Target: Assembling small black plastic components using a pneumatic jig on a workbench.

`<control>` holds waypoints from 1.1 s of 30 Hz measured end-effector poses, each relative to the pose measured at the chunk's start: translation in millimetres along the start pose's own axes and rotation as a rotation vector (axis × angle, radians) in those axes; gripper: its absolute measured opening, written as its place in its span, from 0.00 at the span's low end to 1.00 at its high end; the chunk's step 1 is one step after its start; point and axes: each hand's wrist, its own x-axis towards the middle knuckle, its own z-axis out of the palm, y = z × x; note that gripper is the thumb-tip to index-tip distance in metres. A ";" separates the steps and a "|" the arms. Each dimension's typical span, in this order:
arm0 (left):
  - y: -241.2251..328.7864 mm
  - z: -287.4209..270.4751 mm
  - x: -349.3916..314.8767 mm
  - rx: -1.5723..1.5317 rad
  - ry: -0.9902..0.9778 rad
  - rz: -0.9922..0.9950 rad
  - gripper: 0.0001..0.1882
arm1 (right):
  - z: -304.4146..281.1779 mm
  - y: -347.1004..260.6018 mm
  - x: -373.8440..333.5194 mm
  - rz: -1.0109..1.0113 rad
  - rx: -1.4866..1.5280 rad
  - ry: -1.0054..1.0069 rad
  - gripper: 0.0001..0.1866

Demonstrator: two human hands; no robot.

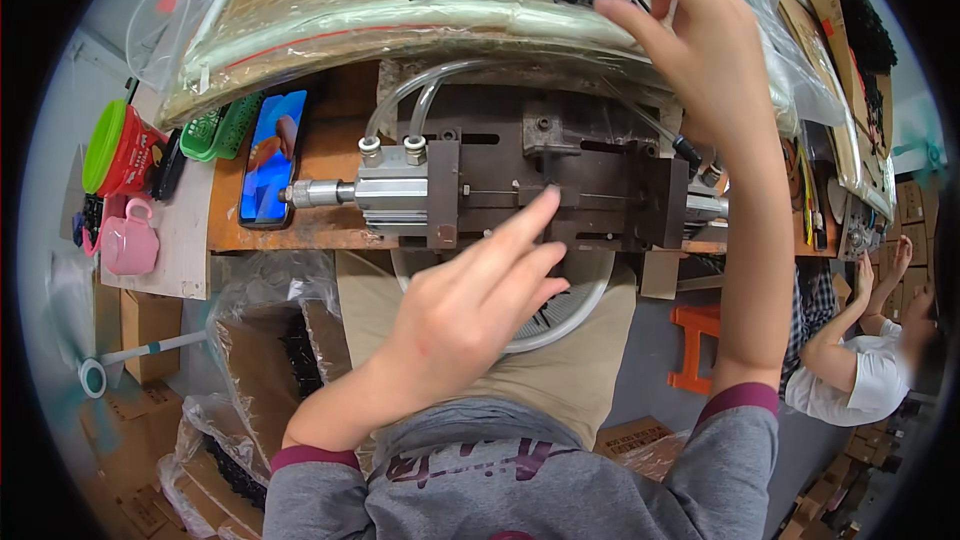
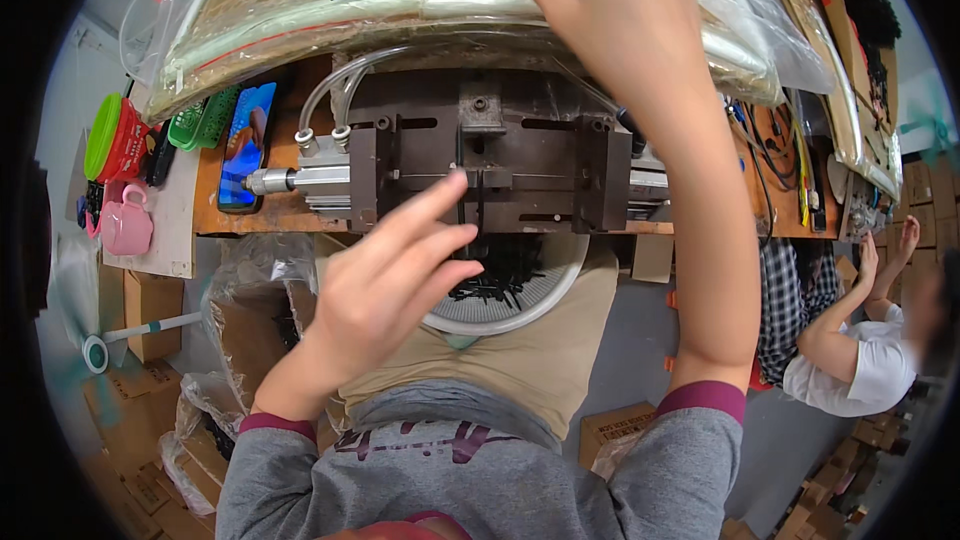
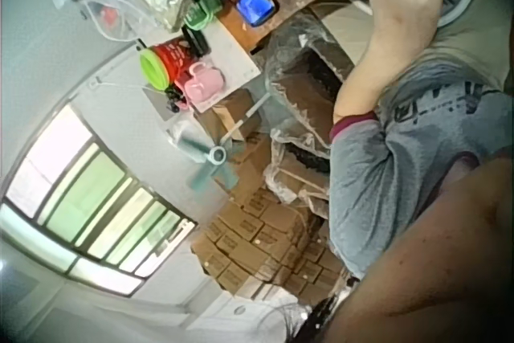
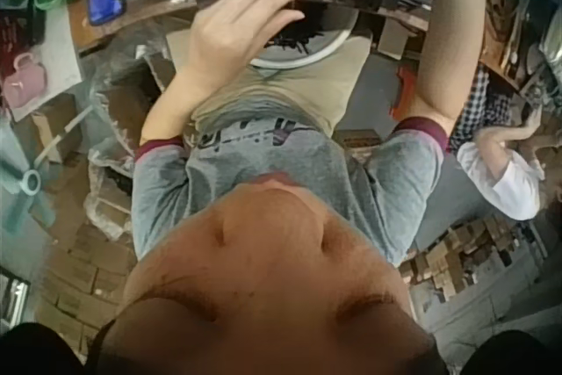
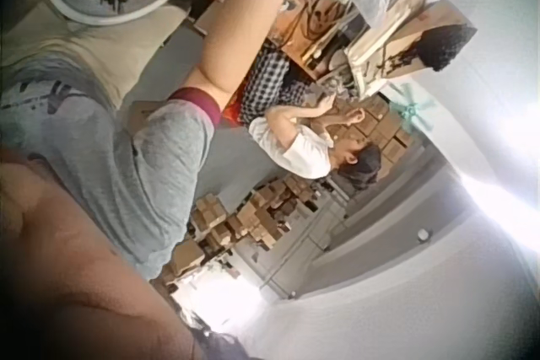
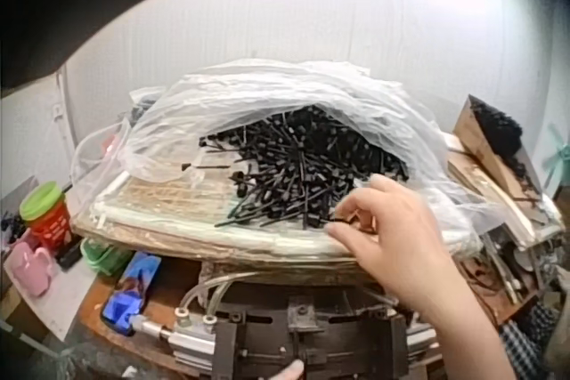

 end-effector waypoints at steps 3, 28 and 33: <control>-6.3 19.8 -16.0 0.147 -0.056 -0.003 0.14 | -3.2 -8.8 35.5 0.331 0.036 -0.474 0.18; -60.5 -50.6 125.3 0.586 0.287 0.141 0.08 | -18.3 -68.9 -150.1 0.208 0.458 -0.121 0.17; -78.1 -56.5 168.3 0.665 -0.057 -0.129 0.06 | 13.3 -82.4 -163.9 0.164 0.344 -0.165 0.14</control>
